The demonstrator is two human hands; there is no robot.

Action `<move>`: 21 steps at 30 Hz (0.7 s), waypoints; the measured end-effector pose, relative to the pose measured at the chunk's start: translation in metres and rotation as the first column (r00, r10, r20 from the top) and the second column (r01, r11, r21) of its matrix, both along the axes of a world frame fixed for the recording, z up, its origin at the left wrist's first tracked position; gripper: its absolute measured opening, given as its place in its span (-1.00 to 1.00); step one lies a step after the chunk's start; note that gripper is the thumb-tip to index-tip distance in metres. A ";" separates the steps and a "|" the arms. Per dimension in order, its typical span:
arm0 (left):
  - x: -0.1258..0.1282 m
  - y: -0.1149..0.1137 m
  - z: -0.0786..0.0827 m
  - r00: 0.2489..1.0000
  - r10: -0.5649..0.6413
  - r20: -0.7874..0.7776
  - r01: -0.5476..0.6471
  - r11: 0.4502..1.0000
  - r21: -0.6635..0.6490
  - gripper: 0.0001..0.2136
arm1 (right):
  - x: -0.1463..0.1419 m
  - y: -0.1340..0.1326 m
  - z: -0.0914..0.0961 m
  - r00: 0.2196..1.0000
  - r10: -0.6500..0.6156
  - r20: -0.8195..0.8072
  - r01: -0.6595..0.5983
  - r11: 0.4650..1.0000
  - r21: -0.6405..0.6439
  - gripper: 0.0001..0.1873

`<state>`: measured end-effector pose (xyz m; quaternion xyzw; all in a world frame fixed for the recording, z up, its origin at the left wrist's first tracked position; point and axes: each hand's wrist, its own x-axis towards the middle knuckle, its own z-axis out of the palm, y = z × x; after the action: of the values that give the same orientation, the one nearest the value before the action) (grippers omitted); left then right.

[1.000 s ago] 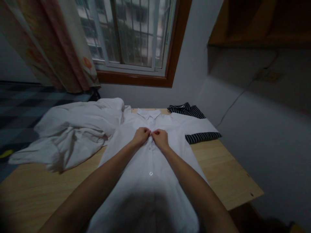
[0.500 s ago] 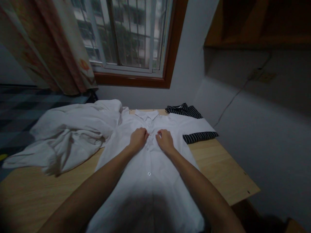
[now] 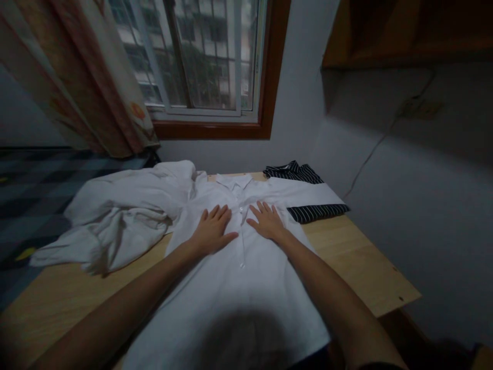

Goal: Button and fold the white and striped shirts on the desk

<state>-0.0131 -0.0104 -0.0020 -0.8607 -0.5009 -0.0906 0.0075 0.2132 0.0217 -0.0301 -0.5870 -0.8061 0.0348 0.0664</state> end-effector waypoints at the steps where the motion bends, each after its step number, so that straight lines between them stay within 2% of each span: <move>1: -0.004 -0.008 -0.001 0.999 -0.045 -0.013 0.045 0.999 -0.008 -0.28 | 0.001 0.002 0.001 1.000 0.008 -0.007 -0.008 1.000 0.013 -0.36; 4: -0.011 -0.027 -0.005 0.981 -0.191 -0.034 0.188 0.979 -0.083 -0.33 | -0.002 -0.002 0.006 0.998 -0.013 -0.064 0.018 0.996 0.086 -0.45; 7: -0.015 -0.033 -0.005 0.961 -0.275 -0.039 0.266 0.952 -0.149 -0.39 | -0.010 -0.021 0.014 0.982 -0.037 -0.187 0.073 0.979 0.189 -0.58; 9: -0.017 -0.033 -0.003 0.947 -0.317 -0.050 0.305 0.937 -0.169 -0.41 | -0.016 -0.038 0.018 0.971 0.040 -0.236 0.010 0.978 0.207 -0.58; 12: -0.021 -0.031 0.002 0.931 -0.360 -0.060 0.343 0.919 -0.193 -0.43 | -0.016 -0.063 0.018 0.957 0.197 -0.211 -0.163 0.972 0.171 -0.49; 16: -0.029 -0.031 0.000 0.932 -0.360 -0.034 0.349 0.921 -0.172 -0.45 | 0.000 -0.083 0.008 0.964 0.188 -0.186 -0.142 0.962 0.233 -0.43; 21: -0.033 -0.031 -0.006 0.936 -0.352 0.015 0.350 0.927 -0.131 -0.47 | 0.010 -0.087 0.003 0.941 0.186 -0.284 -0.126 0.968 0.215 -0.90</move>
<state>-0.0459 -0.0417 -0.0078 -0.9354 -0.3438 -0.0536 -0.0634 0.2230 -0.0649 -0.0272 -0.4995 -0.8302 0.0506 0.2423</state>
